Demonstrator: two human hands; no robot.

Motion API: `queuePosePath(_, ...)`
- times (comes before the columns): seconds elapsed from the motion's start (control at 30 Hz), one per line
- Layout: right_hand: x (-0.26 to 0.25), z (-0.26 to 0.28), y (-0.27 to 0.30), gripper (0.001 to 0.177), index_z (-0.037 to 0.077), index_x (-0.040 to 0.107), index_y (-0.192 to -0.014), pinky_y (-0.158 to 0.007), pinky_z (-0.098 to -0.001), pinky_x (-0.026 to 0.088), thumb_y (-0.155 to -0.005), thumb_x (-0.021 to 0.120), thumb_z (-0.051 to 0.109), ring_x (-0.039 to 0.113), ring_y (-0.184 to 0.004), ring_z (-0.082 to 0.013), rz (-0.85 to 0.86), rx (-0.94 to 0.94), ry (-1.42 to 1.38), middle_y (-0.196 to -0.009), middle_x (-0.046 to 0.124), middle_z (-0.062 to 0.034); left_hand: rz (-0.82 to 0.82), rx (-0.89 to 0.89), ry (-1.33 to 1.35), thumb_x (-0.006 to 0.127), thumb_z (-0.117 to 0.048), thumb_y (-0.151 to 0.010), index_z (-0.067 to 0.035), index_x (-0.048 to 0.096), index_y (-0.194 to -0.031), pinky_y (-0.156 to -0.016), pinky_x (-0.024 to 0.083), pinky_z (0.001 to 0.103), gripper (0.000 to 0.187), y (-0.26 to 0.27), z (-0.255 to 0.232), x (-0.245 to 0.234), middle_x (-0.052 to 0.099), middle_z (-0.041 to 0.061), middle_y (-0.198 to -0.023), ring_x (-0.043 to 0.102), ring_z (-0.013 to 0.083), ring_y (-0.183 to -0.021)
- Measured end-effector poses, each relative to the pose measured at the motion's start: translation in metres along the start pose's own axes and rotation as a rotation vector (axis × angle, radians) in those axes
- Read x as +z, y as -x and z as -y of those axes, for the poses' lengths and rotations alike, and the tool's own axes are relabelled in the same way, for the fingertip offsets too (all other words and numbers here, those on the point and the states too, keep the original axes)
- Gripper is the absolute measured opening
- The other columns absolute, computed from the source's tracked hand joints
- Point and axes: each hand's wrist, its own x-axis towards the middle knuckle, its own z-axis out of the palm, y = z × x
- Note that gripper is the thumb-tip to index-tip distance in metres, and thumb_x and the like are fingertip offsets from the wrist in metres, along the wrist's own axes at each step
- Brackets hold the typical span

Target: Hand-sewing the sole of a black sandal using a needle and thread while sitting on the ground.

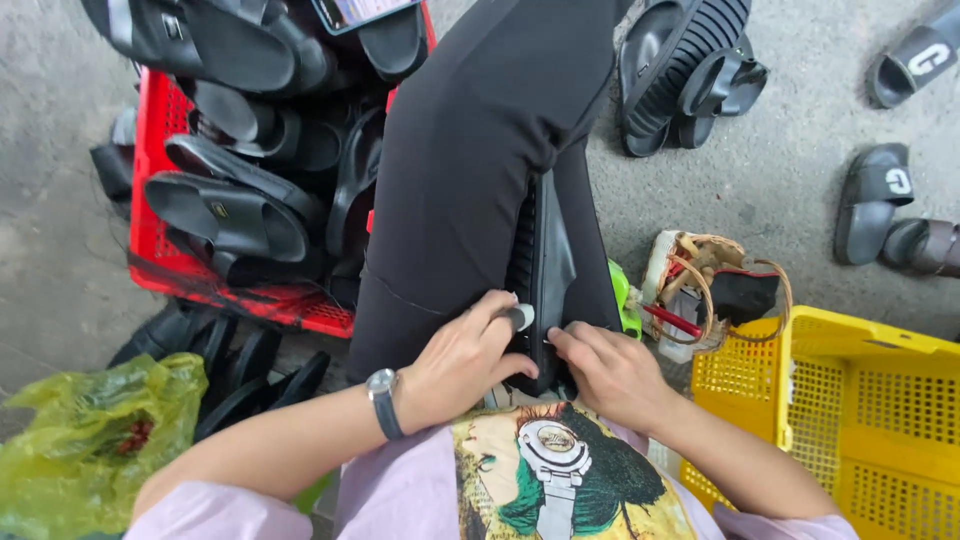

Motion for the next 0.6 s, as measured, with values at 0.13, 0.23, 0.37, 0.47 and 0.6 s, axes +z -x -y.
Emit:
queuePosePath(0.13,0.011,0.000,0.006,0.019,0.010,0.058,-0.109,-0.042,-0.0347,0.047,-0.091,0.051,0.014,0.059,-0.055,-0.0252,-0.040,0.070,-0.006,-0.075,0.052,-0.0026,-0.027,0.066,-0.149,0.063,-0.047,-0.083,-0.001,0.053,-0.087,-0.062,0.055,0.032,0.047,-0.001,0.003,0.004,0.054,0.016,-0.114,0.067,0.0290,-0.084)
queuePosePath(0.23,-0.010,0.007,-0.011,0.017,0.007,0.058,-0.105,-0.043,-0.0359,0.049,-0.089,0.056,0.014,0.062,-0.056,-0.0277,-0.017,0.086,-0.074,-0.076,0.056,-0.0051,0.032,0.098,-0.263,0.063,-0.044,-0.084,-0.004,0.053,-0.082,-0.056,0.054,0.028,0.041,-0.004,-0.005,-0.011,0.049,0.013,-0.107,0.065,0.0267,-0.079)
queuePosePath(0.37,-0.029,0.015,-0.009,0.038,0.006,0.055,-0.114,-0.050,-0.0313,0.050,-0.079,0.067,0.013,0.064,-0.063,-0.0204,0.203,0.267,-0.124,-0.096,0.062,-0.0055,0.136,-0.240,0.664,0.079,-0.018,-0.070,0.005,0.066,-0.078,-0.068,0.052,0.024,0.028,-0.005,-0.023,-0.041,0.061,0.010,-0.101,0.062,0.0178,-0.078)
queuePosePath(0.47,-0.016,0.008,-0.009,0.024,0.004,0.058,-0.108,-0.044,-0.0376,0.050,-0.085,0.061,0.009,0.063,-0.055,-0.0324,-0.025,0.166,-0.243,-0.071,0.058,-0.0074,0.167,-0.389,1.145,0.062,-0.005,-0.088,0.001,0.066,-0.098,-0.067,0.057,0.029,0.013,-0.002,-0.018,-0.031,0.062,0.008,-0.090,0.072,0.0198,-0.073)
queuePosePath(0.6,0.006,0.004,0.008,0.029,0.003,0.060,-0.108,-0.044,-0.0357,0.050,-0.082,0.067,0.011,0.062,-0.053,-0.0297,-0.135,0.244,-0.276,-0.065,0.057,-0.0065,0.201,-0.454,0.683,0.054,-0.008,-0.092,0.016,0.038,-0.127,-0.051,0.056,0.028,0.046,0.002,0.001,0.000,0.061,0.017,-0.086,0.071,0.0229,-0.061)
